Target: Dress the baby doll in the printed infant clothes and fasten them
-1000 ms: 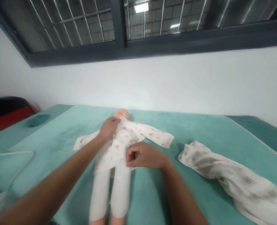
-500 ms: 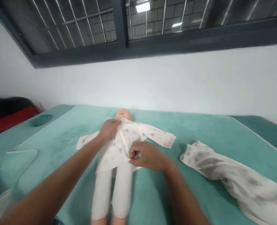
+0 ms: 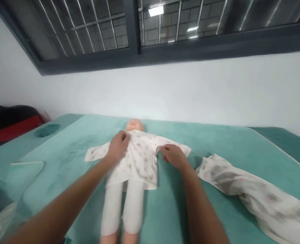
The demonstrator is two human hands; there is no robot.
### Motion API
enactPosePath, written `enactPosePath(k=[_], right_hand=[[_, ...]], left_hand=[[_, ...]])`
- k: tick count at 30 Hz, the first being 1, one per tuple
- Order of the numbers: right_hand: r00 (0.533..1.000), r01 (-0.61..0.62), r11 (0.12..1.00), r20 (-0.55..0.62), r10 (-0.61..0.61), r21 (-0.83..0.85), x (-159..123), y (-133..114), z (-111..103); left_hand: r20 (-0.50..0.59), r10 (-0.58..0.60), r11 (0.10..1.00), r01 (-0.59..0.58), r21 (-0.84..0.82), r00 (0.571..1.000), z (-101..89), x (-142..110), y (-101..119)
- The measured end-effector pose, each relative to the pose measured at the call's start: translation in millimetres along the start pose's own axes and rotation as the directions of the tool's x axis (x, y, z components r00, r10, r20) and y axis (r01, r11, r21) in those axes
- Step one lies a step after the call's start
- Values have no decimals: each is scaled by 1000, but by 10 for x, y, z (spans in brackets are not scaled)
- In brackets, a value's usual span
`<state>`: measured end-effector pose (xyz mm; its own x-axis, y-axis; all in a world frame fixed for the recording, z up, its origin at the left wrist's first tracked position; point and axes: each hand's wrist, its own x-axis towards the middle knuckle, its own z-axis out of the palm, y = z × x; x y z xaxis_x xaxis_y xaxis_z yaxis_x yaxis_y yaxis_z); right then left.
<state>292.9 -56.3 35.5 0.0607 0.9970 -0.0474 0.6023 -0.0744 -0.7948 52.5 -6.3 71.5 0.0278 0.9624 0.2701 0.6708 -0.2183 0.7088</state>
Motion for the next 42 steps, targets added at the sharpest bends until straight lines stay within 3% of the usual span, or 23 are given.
enactPosePath(k=[2, 3, 7, 12, 15, 18, 23, 26, 29, 32, 34, 35, 37, 39, 41, 42], right_hand=[[996, -38, 995, 74, 45, -96, 59, 91, -1], [998, -23, 990, 57, 31, -136, 76, 117, 3], [984, 36, 955, -156, -85, -294, 90, 137, 19], [966, 0, 944, -246, -86, -331, 71, 89, 64], [948, 56, 976, -296, -118, -210, 12, -15, 184], [947, 189, 980, -253, -197, -56, -177, -153, 402], [925, 322, 939, -169, -339, -119, -737, -91, 642], [852, 362, 850, -234, -468, -382, -1049, 202, 453], [782, 129, 668, -339, -523, -733, -1336, 549, 4], [759, -297, 515, -526, -384, -804, -1652, 849, -515], [764, -455, 483, -606, -220, -748, -1850, 1000, -790], [789, -478, 500, -604, -117, -722, -1930, 1050, -887], [819, -479, 580, -573, 26, -659, -2034, 1073, -985], [813, -471, 701, -571, 110, -536, -2050, 958, -955], [783, -452, 842, -584, 216, -295, -1988, 697, -817], [794, -403, 906, -541, 278, -127, -1935, 525, -717]], left_hand=[[16, 18, 1000, -17, -27, 1000, -46, -123, -30], [28, 31, 999, -30, -33, 999, -77, -212, -59], [75, 112, 993, -114, 11, 991, -228, -725, -286], [145, 326, 940, -336, 51, 934, -399, -1313, -589], [118, 373, 917, -385, 104, 920, -443, -1419, -637], [57, 442, 881, -445, 162, 895, -458, -1408, -642], [-32, 470, 875, -461, 149, 882, -502, -1450, -779], [-68, 391, 920, -386, 73, 918, -537, -1484, -893], [-63, 327, 944, -328, -24, 943, -538, -1483, -926], [-12, 362, 927, -361, -99, 932, -490, -1506, -860], [-12, 398, 909, -396, -129, 917, -443, -1555, -789], [-15, 413, 901, -411, -141, 911, -421, -1586, -755], [-18, 430, 890, -427, -162, 903, -384, -1648, -692], [-10, 432, 887, -427, -176, 902, -360, -1696, -631], [4, 418, 892, -410, -188, 908, -346, -1719, -552], [23, 410, 896, -398, -197, 912, -340, -1721, -500]])
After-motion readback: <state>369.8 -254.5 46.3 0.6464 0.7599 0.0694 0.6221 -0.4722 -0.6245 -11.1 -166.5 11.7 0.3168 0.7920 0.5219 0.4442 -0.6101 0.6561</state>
